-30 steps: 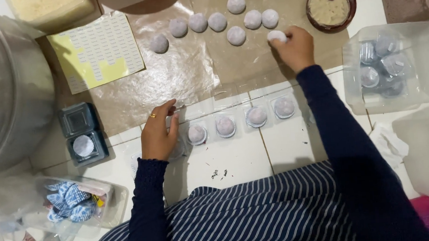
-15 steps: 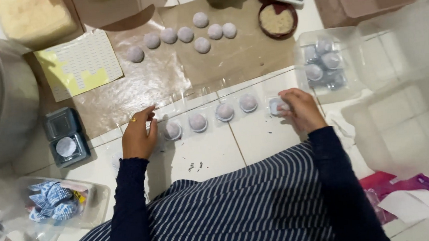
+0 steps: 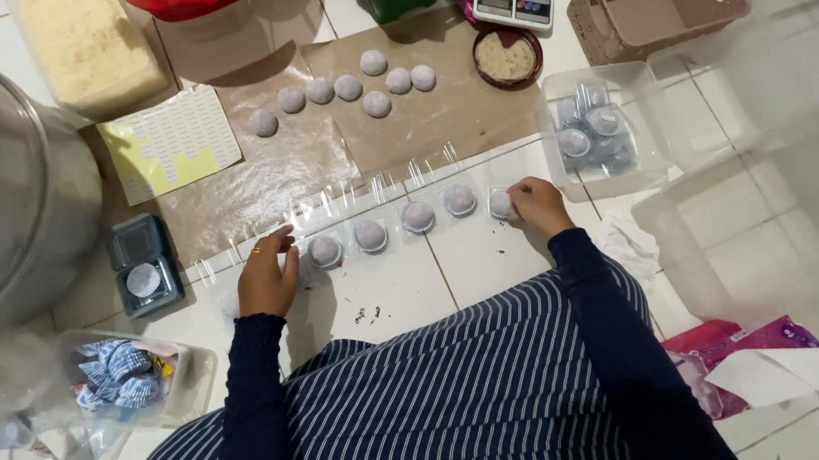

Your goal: Packaging small white dough balls into individual plastic blister packs and sealing them with a stapler.

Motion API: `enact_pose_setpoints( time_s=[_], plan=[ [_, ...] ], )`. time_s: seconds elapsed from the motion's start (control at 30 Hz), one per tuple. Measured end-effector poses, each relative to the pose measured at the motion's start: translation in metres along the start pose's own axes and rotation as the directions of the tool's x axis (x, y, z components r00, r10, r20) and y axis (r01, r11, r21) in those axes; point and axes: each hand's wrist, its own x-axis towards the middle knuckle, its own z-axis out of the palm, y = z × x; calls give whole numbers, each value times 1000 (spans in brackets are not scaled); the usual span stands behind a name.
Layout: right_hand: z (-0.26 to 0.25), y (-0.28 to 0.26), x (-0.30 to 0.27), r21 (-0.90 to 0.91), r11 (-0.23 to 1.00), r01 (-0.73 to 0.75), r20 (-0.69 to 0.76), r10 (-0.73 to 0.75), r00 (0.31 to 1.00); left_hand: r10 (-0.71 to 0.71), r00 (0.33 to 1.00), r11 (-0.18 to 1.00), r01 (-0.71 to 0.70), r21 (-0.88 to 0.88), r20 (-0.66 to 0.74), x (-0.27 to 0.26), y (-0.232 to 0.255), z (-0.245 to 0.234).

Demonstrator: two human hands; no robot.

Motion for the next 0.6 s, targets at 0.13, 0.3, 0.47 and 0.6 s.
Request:
enact_pose_setpoints(
  time_s=[0.13,0.3,0.47,0.6],
  plan=[
    [5,15,8,36,999,10,-50,-8,999,-4,1000,1000,4,-1,7,-3,0,6],
    [-14,-1,-15,-239,970,43,-163,-84,983,-20,1000,998,20,-60,5,-4,4,13],
    [-43,3,-47,-457,887,-62,-173,-20,985,97,995,994,-98,-39,-8,21,26,42],
    [-37,15,-39,-571,816,-96,-79,61,995,261,965,965,-262,-9,-36,56,61,81]
  ],
)
